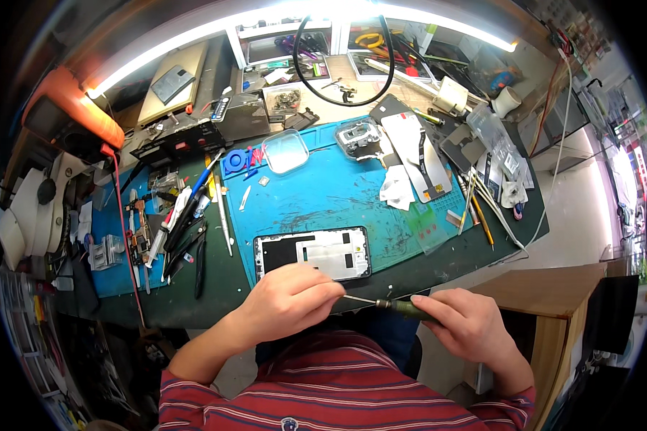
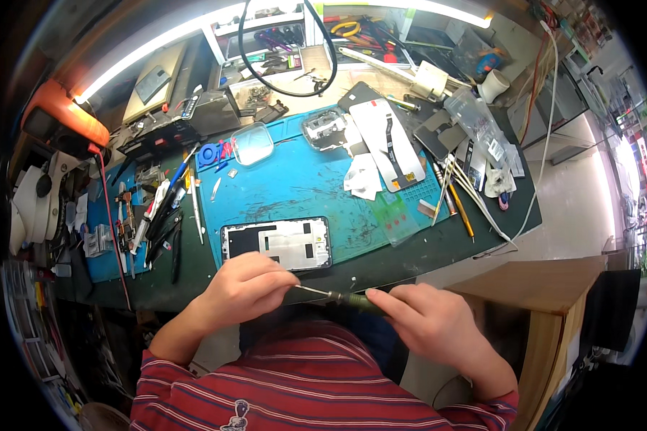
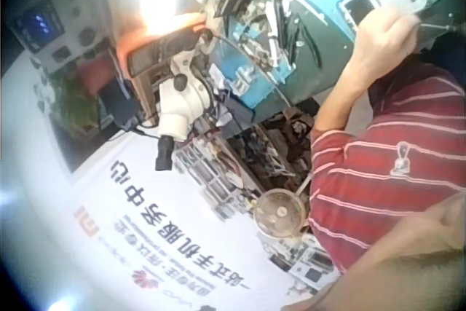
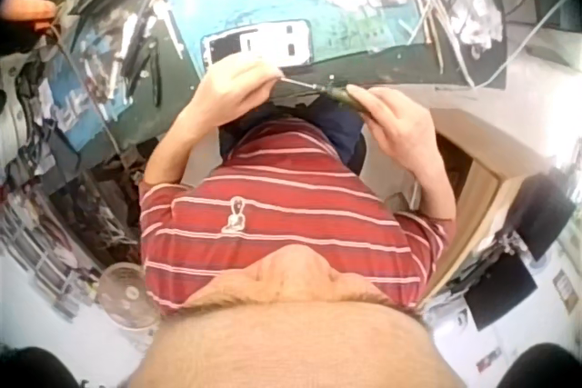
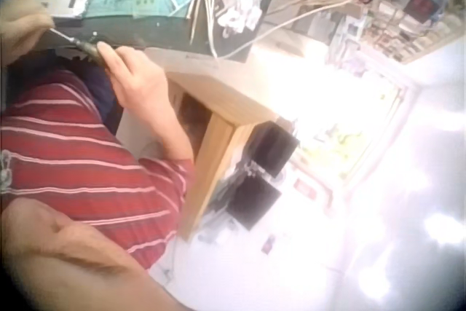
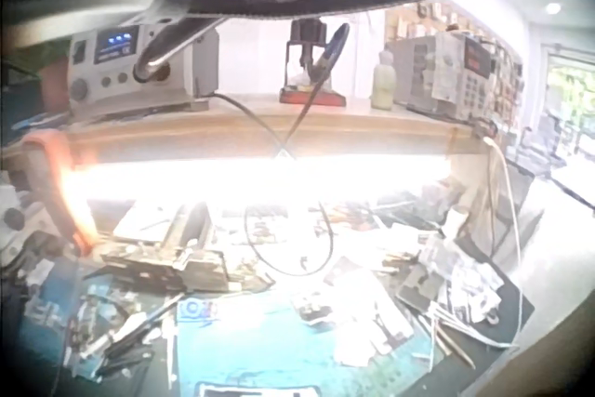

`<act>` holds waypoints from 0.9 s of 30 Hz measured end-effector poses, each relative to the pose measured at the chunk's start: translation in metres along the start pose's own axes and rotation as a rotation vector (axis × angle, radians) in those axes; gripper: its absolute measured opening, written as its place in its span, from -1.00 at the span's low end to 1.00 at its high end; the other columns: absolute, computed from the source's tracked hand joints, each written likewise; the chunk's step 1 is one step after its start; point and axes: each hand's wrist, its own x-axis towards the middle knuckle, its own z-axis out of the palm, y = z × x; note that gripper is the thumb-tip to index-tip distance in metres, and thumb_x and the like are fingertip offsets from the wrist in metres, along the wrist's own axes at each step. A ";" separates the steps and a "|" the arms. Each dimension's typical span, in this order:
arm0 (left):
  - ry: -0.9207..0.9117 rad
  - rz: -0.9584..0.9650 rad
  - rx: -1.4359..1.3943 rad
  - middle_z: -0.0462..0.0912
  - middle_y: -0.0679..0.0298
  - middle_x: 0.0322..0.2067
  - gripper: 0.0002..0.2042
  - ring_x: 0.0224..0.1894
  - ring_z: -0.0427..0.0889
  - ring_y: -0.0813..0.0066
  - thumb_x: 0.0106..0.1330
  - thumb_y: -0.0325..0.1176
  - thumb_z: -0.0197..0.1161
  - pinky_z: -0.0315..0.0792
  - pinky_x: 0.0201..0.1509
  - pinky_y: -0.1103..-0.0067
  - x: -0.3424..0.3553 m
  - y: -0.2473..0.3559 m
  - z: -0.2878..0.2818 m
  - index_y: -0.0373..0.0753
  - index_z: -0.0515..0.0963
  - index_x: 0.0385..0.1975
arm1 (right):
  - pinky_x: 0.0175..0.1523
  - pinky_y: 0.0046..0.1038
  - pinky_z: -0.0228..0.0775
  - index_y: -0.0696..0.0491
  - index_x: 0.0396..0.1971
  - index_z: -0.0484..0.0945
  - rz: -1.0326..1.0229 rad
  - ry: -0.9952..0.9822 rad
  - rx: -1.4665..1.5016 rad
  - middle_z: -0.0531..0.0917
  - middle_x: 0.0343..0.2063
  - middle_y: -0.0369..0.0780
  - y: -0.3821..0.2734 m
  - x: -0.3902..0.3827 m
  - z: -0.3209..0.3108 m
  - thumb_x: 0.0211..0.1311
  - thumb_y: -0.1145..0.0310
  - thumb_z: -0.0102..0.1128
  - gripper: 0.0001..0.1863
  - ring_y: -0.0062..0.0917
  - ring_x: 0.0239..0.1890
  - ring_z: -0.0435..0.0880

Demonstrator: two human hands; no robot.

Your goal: The person uses a soldering iron to work on the internal components of a disassembled smartphone, then wipes the device with a cloth and applies adhesive tape to the edges of the screen assembly. The person handles the phone chassis, screen, and tools throughout the process.

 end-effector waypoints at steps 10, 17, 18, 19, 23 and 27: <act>0.005 -0.105 -0.005 0.50 0.32 -0.59 -0.81 -0.57 0.55 0.35 -0.07 -0.61 0.41 0.45 -0.50 0.46 -0.024 -0.006 -0.038 -0.18 0.56 -0.52 | -0.30 -0.34 0.59 -0.09 0.20 0.66 0.172 0.015 -0.043 0.70 -0.20 -0.24 -0.013 -0.013 -0.018 0.02 0.55 0.45 -0.36 -0.33 -0.30 0.72; -0.098 0.055 0.008 0.70 0.34 -0.07 -0.63 -0.12 0.68 0.51 0.22 -0.43 0.37 0.52 -0.08 0.55 -0.025 0.018 -0.010 -0.17 0.72 0.07 | -0.21 -0.34 0.57 0.02 0.21 0.64 0.219 -0.019 -0.198 0.66 -0.19 -0.21 -0.003 0.018 -0.016 0.01 0.59 0.44 -0.36 -0.33 -0.25 0.68; -0.038 0.045 0.077 0.69 0.29 -0.02 -0.58 -0.03 0.67 0.36 0.16 -0.40 0.45 0.54 0.05 0.43 -0.027 0.013 -0.012 -0.20 0.70 0.08 | -0.23 -0.35 0.55 0.02 0.21 0.64 0.217 -0.025 -0.238 0.65 -0.20 -0.22 -0.003 0.020 -0.015 0.02 0.59 0.43 -0.36 -0.35 -0.27 0.67; 0.013 -0.047 0.131 0.67 0.23 0.05 -0.49 0.05 0.64 0.24 0.13 -0.36 0.50 0.51 0.13 0.34 -0.033 0.006 -0.016 -0.22 0.65 0.14 | -0.25 -0.36 0.54 0.02 0.21 0.64 0.216 -0.029 -0.255 0.64 -0.21 -0.22 -0.003 0.022 -0.015 0.03 0.59 0.43 -0.36 -0.37 -0.28 0.66; -0.015 -0.352 0.380 0.48 0.03 0.35 -0.12 0.41 0.40 -0.09 0.00 -0.10 0.62 0.23 0.48 0.10 -0.032 -0.010 -0.034 -0.32 0.43 0.36 | -0.28 -0.38 0.52 0.02 0.23 0.64 0.209 -0.045 -0.294 0.63 -0.22 -0.24 -0.001 0.027 -0.010 0.04 0.58 0.41 -0.37 -0.40 -0.32 0.63; -0.063 -0.392 0.347 0.50 0.05 0.34 -0.04 0.38 0.43 -0.03 -0.14 -0.09 0.66 0.24 0.46 0.13 -0.034 -0.015 -0.031 -0.33 0.43 0.35 | -0.28 -0.39 0.51 0.02 0.23 0.64 0.203 -0.085 -0.312 0.63 -0.23 -0.24 -0.002 0.034 -0.011 0.05 0.57 0.40 -0.37 -0.40 -0.33 0.63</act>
